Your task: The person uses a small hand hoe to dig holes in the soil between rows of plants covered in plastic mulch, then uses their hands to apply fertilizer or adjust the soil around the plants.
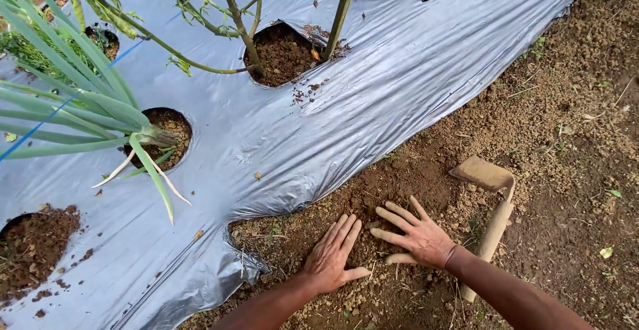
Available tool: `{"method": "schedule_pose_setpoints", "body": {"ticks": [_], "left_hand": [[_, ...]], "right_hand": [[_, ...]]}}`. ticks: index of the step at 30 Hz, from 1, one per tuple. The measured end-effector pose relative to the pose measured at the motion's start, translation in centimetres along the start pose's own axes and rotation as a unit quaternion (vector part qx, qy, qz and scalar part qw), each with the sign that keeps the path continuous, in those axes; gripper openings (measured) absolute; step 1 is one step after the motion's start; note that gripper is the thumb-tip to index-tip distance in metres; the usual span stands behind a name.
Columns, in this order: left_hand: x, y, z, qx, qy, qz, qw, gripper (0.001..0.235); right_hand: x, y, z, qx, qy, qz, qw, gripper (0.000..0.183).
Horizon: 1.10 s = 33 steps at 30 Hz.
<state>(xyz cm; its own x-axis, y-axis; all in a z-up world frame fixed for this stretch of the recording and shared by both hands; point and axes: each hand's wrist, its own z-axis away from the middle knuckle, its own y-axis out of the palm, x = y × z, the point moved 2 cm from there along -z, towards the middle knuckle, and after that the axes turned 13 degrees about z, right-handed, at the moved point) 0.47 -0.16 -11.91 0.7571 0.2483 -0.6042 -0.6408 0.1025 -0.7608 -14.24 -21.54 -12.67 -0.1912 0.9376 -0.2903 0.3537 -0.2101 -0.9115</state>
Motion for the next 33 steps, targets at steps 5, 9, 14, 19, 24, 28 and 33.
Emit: {"method": "schedule_pose_setpoints", "body": {"ticks": [5, 9, 14, 19, 24, 28, 33], "left_hand": [[-1.1, 1.2, 1.5, 0.018, -0.101, -0.033, 0.994, 0.126], [-1.6, 2.8, 1.8, -0.044, -0.174, 0.001, 0.984, 0.14], [-2.9, 1.5, 0.2, -0.08, -0.297, 0.253, 0.917, 0.122], [-4.1, 0.2, -1.7, -0.068, -0.328, 0.296, 0.894, 0.111], [-4.3, -0.5, -2.7, -0.05, -0.348, 0.291, 0.89, 0.111], [-3.7, -0.3, -2.5, -0.057, -0.324, 0.3, 0.895, 0.11], [-4.6, -2.9, -2.3, -0.021, -0.317, 0.304, 0.898, 0.107]], "right_hand": [[-0.8, 1.6, 5.4, 0.107, 0.224, -0.042, 0.968, 0.127], [0.0, 2.1, 5.6, 0.1, 0.291, -0.097, 0.947, 0.133], [1.2, 2.7, 3.1, 0.035, 0.329, -0.167, 0.929, 0.134], [2.8, 2.5, 0.3, 0.019, 0.331, -0.22, 0.917, 0.129], [2.4, 2.5, -1.5, -0.018, 0.283, -0.273, 0.919, 0.112], [1.9, 2.9, -2.5, 0.057, 0.212, -0.117, 0.969, 0.112], [2.4, 4.3, -2.1, 0.087, 0.16, -0.083, 0.98, 0.103]]}}
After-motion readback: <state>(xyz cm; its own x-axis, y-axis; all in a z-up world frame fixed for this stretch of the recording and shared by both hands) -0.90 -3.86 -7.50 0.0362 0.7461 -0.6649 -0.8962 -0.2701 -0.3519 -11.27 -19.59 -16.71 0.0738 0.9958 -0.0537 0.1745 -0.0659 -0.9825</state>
